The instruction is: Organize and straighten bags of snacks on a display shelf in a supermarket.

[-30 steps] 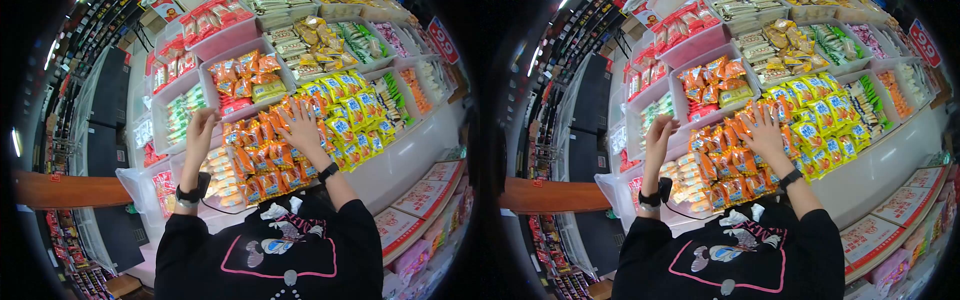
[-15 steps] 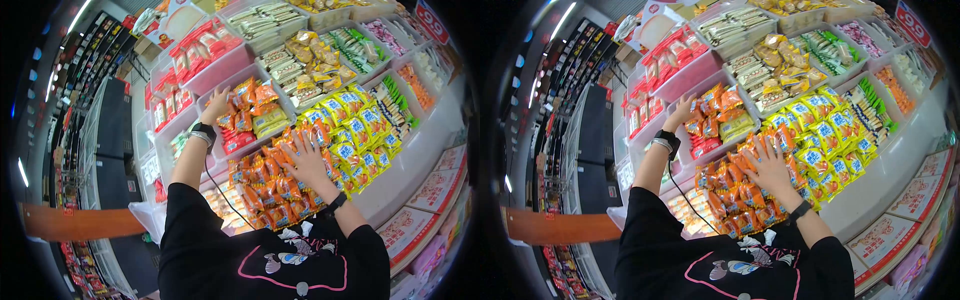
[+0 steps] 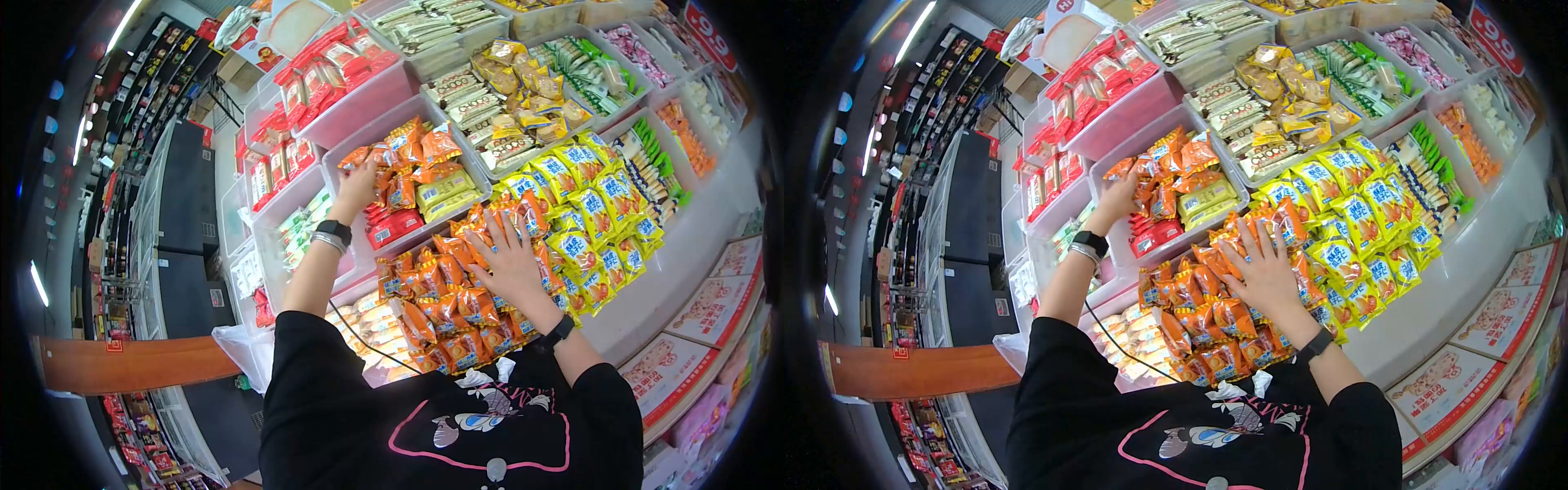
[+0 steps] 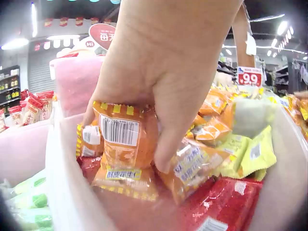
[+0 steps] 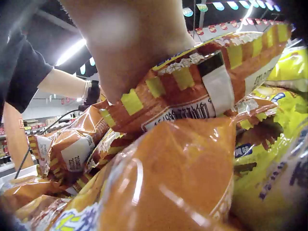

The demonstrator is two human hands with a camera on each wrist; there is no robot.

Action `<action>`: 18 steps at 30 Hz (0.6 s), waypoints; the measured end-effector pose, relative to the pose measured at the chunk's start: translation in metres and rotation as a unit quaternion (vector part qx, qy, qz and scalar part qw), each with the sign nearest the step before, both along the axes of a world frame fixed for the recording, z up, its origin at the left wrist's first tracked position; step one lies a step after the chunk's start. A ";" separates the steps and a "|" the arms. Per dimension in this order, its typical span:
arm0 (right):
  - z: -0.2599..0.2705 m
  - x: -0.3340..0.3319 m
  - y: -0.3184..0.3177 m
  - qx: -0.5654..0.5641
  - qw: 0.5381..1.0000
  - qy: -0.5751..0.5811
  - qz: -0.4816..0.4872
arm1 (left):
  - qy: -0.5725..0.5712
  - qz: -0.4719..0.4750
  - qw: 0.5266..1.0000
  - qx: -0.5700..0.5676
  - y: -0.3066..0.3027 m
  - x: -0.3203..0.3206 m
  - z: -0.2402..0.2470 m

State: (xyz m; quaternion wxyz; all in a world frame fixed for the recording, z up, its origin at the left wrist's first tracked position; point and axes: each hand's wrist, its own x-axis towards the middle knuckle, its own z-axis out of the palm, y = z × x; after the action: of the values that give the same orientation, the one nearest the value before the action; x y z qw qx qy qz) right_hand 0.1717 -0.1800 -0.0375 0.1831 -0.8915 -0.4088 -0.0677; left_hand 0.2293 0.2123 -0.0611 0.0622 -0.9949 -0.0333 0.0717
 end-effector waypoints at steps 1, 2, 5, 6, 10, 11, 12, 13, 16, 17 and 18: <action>0.000 0.000 0.000 0.002 1.000 -0.001 0.004 | -0.001 0.004 1.000 0.002 -0.007 -0.009 0.000; 0.000 -0.001 0.001 -0.002 1.000 -0.005 0.001 | 0.035 0.023 0.996 -0.075 -0.017 -0.019 -0.003; -0.002 -0.001 0.001 -0.004 1.000 -0.008 0.002 | 0.081 0.055 0.978 -0.186 -0.019 -0.034 -0.030; -0.003 -0.001 0.001 0.001 1.000 -0.013 0.003 | 0.093 0.066 0.969 -0.221 -0.026 -0.037 -0.028; -0.002 -0.001 0.000 0.001 1.000 -0.013 0.003 | 0.119 0.107 0.956 -0.245 -0.040 -0.036 -0.007; -0.001 0.000 0.000 0.001 1.000 -0.015 0.001 | 0.127 0.149 0.946 -0.259 -0.044 -0.032 -0.006; -0.002 0.000 0.000 0.001 1.000 -0.014 0.002 | 0.136 0.191 0.933 -0.273 -0.048 -0.028 -0.006; -0.002 -0.001 0.000 0.000 1.000 -0.012 0.004 | 0.136 0.188 0.934 -0.273 -0.054 -0.025 -0.008; -0.001 -0.001 0.000 0.004 1.000 -0.010 0.002 | 0.105 0.255 0.934 -0.228 -0.071 -0.019 -0.014; -0.001 -0.001 -0.001 0.004 1.000 -0.011 0.001 | 0.105 0.254 0.934 -0.228 -0.076 -0.018 -0.016; -0.001 -0.001 -0.001 0.001 1.000 -0.009 0.000 | 0.103 0.266 0.932 -0.225 -0.079 -0.017 -0.016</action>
State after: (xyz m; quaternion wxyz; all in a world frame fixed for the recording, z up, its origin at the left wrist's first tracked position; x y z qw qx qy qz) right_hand 0.1703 -0.1807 -0.0384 0.1805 -0.8906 -0.4104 -0.0764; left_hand 0.2121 0.1332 -0.0773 -0.1814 -0.9247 -0.2735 0.1930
